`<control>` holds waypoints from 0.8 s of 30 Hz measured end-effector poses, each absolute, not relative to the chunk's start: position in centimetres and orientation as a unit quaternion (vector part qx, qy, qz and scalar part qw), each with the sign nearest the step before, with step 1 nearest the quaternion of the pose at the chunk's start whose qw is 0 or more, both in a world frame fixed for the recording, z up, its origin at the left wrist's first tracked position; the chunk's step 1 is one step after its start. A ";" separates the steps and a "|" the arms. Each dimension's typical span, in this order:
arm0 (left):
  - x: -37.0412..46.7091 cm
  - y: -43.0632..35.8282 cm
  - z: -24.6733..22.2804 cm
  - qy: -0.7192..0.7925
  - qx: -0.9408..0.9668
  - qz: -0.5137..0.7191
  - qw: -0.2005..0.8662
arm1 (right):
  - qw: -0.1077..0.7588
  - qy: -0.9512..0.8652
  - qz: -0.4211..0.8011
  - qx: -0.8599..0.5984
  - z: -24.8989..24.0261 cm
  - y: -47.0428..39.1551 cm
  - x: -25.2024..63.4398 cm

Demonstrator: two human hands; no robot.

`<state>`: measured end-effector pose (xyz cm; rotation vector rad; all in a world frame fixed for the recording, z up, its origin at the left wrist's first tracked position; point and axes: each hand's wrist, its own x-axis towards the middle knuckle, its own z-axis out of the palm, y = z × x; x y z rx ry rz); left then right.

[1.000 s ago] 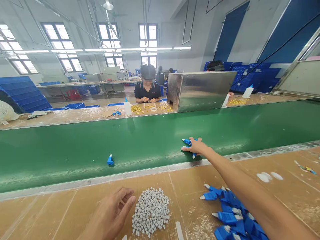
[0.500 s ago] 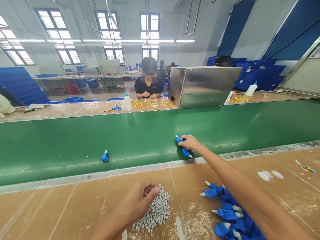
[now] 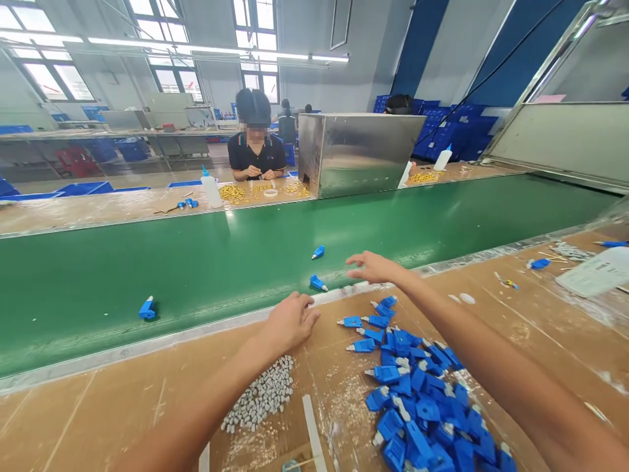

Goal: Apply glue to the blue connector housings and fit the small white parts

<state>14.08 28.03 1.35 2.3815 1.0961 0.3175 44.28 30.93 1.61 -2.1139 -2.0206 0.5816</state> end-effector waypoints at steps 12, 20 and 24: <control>18.8 34.4 -2.6 0.414 0.883 0.113 0.194 | 0.083 -0.753 0.079 -0.648 -1.9 39.1 38.9; 21.2 31.1 -2.6 0.375 0.846 0.181 0.335 | 0.045 -0.752 0.237 -0.613 0.5 30.7 47.4; 23.8 27.9 -2.9 0.329 0.827 0.198 0.412 | 0.092 -0.735 0.295 -0.603 1.4 24.3 50.7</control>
